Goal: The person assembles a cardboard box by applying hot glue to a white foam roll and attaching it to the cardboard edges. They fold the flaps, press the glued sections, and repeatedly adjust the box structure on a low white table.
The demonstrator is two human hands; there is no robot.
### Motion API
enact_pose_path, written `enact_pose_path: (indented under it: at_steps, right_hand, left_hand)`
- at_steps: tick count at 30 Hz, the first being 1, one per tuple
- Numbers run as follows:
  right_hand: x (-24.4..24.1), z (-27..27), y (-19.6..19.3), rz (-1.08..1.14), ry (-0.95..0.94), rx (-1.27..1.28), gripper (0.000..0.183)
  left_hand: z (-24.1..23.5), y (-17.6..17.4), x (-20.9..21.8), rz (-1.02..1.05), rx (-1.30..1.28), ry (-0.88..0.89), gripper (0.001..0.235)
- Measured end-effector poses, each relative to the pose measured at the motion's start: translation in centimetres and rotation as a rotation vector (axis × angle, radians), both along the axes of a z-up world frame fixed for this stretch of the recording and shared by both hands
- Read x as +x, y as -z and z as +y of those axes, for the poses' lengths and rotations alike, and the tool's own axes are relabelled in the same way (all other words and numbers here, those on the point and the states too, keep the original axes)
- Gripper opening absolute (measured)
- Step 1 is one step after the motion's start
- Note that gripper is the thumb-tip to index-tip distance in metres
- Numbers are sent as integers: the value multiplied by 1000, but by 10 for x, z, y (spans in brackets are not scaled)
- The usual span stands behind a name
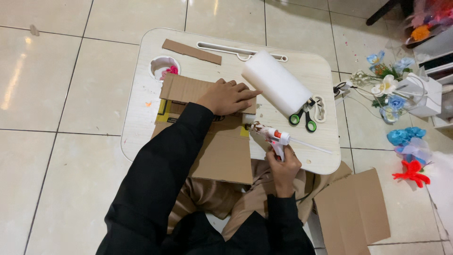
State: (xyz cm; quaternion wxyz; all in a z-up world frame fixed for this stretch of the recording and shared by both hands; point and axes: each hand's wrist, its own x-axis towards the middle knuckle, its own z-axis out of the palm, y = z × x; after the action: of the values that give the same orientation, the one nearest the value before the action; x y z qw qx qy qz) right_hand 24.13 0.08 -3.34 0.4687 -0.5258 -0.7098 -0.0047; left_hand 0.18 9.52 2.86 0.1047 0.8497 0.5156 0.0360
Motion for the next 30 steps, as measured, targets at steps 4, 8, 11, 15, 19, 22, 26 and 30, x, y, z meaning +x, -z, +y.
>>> enact_pose_path:
  at_steps: [4,8,11,15,19,22,26,30]
  right_hand:
    - [-7,-7,-20,48,-27,106,15]
    - [0,-6,-8,105,17,152,12]
    - [0,-3,-10,124,20,160,12]
    - [7,1,-1,93,-11,173,11]
    - [9,0,7,71,1,197,13]
    - [7,0,2,56,34,219,15]
    - [2,2,-7,60,25,235,17]
    - [2,2,-4,17,60,247,17]
  left_hand:
    - [-1,-4,-1,0,-7,3,47]
    - [-1,-4,-1,-3,-33,0,48]
    - [-2,-6,-1,-4,-37,-2,48]
    - [-2,-5,-1,-7,-30,-2,47]
    - [-2,-6,-1,0,-34,-8,47]
    - [-2,-3,-1,7,-23,-1,47]
    - [-2,-4,0,4,-11,-8,47]
    - [0,0,1,12,-21,-16,46]
